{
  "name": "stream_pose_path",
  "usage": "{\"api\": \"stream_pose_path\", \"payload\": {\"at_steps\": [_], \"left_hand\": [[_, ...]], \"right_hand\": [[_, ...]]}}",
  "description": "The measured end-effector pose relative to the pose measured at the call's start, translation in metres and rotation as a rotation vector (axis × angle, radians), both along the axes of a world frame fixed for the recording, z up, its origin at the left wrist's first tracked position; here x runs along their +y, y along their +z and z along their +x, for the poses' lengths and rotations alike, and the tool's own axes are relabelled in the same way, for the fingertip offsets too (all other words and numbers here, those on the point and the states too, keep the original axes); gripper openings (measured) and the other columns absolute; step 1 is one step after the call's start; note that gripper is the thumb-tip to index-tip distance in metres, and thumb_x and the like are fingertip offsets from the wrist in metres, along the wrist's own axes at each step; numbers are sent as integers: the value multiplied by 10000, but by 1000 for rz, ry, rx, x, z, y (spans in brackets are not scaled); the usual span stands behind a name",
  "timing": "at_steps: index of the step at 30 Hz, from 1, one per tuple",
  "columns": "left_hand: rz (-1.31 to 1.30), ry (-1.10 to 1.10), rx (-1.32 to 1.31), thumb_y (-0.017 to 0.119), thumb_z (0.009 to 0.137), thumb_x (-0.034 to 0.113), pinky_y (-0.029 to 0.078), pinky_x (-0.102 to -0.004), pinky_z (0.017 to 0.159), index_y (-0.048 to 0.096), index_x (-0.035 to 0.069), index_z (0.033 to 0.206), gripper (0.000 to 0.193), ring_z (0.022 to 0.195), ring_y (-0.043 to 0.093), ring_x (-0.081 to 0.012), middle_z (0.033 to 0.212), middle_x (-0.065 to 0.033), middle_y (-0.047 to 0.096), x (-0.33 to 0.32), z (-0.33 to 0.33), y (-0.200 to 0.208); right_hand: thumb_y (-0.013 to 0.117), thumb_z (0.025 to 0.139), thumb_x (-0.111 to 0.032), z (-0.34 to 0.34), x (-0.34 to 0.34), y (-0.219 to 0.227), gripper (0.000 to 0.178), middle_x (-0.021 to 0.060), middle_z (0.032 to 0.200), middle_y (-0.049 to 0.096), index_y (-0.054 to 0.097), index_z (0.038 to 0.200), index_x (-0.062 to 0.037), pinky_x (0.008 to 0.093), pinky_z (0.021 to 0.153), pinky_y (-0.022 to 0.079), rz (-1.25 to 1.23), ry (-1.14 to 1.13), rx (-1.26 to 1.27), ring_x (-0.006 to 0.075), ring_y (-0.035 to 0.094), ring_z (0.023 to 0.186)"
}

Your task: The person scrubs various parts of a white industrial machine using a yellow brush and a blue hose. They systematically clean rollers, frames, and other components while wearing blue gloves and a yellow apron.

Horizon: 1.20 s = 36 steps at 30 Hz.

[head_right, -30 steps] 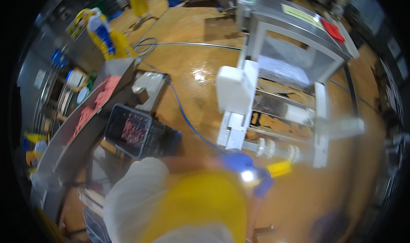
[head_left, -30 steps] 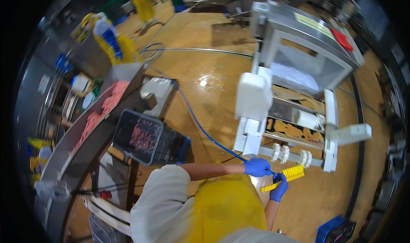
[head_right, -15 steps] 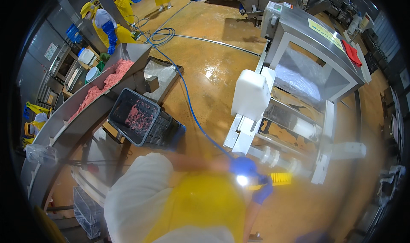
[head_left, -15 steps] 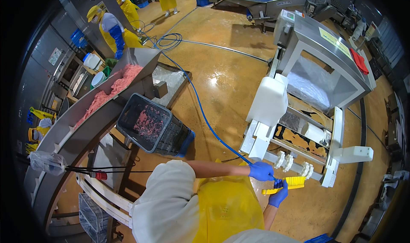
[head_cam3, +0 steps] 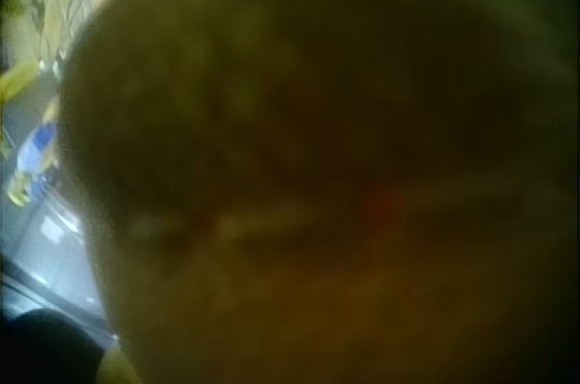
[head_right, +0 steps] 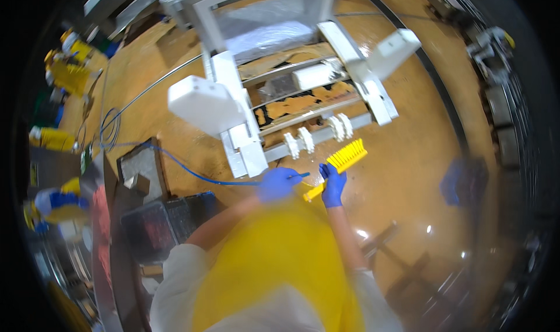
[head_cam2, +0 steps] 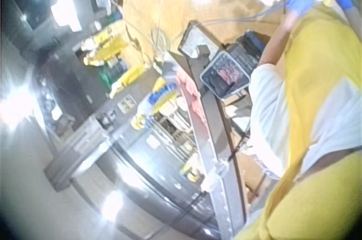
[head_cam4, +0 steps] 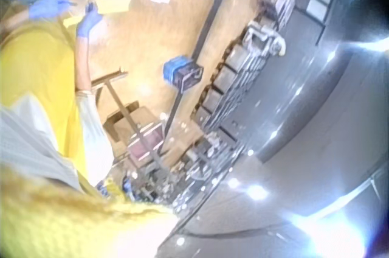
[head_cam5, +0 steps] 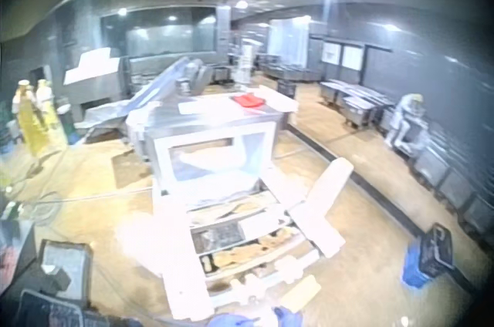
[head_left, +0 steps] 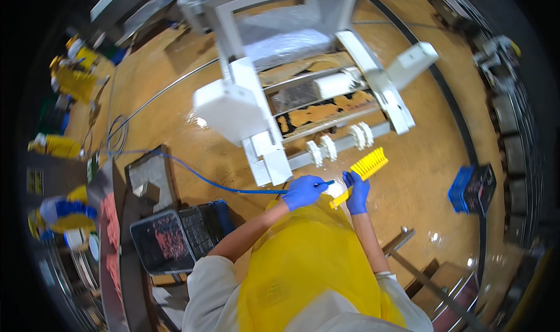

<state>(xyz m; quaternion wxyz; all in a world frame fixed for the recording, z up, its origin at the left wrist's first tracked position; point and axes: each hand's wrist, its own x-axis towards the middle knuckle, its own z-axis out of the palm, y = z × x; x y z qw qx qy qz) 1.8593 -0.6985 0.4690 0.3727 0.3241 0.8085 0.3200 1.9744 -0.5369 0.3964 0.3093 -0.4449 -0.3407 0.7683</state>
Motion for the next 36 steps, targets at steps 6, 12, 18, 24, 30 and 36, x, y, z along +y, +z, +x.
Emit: {"api": "stream_pose_path", "payload": {"at_steps": [6, 12, 18, 24, 30, 36], "left_hand": [[-23, 23, -62, 605, 877, 341, 497, -389, 703, 703, 89, 985, 292, 768, 649, -290, 846, -132, 678, 5, 3, 14], [-36, -28, -50, 623, 872, 308, 491, -368, 678, 698, 55, 969, 281, 721, 643, -258, 780, -139, 659, 11, 6, 13], [25, -23, -41, 639, 865, 337, 467, -348, 619, 695, 47, 944, 305, 642, 611, -237, 703, -119, 638, 10, 6, -5], [52, 3, -30, 639, 874, 326, 448, -333, 583, 695, 43, 937, 295, 608, 589, -195, 675, -96, 631, 12, 6, -1], [108, 146, 4, 616, 882, 327, 481, -357, 631, 698, 69, 942, 277, 694, 643, -278, 768, -139, 664, 9, -9, 7], [155, 300, -18, 640, 897, 232, 401, -255, 563, 674, -26, 969, 269, 611, 472, -60, 668, -10, 571, 3, -36, 32]], "right_hand": [[586, 854, -15, 5, -3, 9, 217, 102, 947, 626, 522, 1061, 8, 317, 719, 570, -44, -82, -53, 240, 674, 811], [589, 854, -23, 6, -7, 5, 211, 109, 953, 633, 541, 1057, 6, 319, 739, 563, -34, -89, -55, 231, 670, 815], [577, 855, -29, 4, -8, 12, 263, 117, 1009, 636, 525, 1109, 20, 341, 816, 555, -29, -58, -90, 249, 670, 884], [581, 856, -31, 4, -4, 3, 272, 105, 999, 631, 523, 1120, 3, 332, 777, 564, -5, -34, -66, 231, 664, 857], [648, 856, -113, 1, 1, 35, 351, 97, 947, 633, 510, 1164, -17, 287, 610, 527, 78, 318, -367, 182, 648, 724], [547, 942, -381, -73, 3, 88, 729, 225, 880, 657, 164, 1515, -143, 368, 614, 494, 814, 568, -476, 304, 648, 668]]}}
